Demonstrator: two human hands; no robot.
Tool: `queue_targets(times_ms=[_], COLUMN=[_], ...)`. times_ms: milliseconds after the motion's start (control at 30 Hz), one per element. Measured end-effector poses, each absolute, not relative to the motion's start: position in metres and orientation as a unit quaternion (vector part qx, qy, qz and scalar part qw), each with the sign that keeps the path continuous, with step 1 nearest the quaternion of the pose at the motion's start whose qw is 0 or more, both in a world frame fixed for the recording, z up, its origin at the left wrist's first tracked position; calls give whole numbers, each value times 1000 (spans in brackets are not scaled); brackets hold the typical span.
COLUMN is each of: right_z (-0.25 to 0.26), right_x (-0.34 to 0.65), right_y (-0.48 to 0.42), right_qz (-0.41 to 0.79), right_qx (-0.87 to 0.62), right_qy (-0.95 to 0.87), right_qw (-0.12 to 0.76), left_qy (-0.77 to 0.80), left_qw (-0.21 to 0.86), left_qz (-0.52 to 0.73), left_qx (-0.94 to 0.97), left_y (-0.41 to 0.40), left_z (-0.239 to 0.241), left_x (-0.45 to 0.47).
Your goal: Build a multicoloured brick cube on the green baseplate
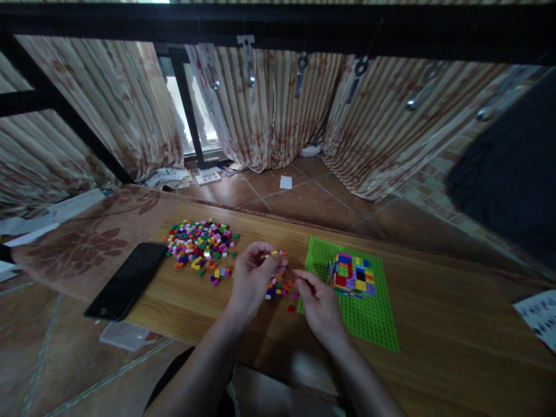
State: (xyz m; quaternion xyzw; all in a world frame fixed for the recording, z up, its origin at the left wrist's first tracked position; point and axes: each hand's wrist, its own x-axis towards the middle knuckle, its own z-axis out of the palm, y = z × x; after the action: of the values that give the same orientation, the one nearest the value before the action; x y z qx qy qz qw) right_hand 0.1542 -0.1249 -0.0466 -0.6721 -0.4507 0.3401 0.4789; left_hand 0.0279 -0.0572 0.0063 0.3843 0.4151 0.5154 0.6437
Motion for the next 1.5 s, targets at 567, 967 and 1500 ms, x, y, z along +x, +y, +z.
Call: queue_targets(times_ms=[567,967,1500], right_z=[14,5,3], right_x=[217,260,261], right_y=[-177,-171,-170], right_qz=[672,490,467], right_qx=[-406,-422,-442], right_qy=[-269,-26,-47], right_qw=[558,762,764], left_qy=[359,266,313], left_qw=[612,401,313], left_qz=[465,454,455], left_qx=[530,750,773], left_y=[-77,-88,-91], left_z=[-6,-13,-29], left_x=[71,105,119])
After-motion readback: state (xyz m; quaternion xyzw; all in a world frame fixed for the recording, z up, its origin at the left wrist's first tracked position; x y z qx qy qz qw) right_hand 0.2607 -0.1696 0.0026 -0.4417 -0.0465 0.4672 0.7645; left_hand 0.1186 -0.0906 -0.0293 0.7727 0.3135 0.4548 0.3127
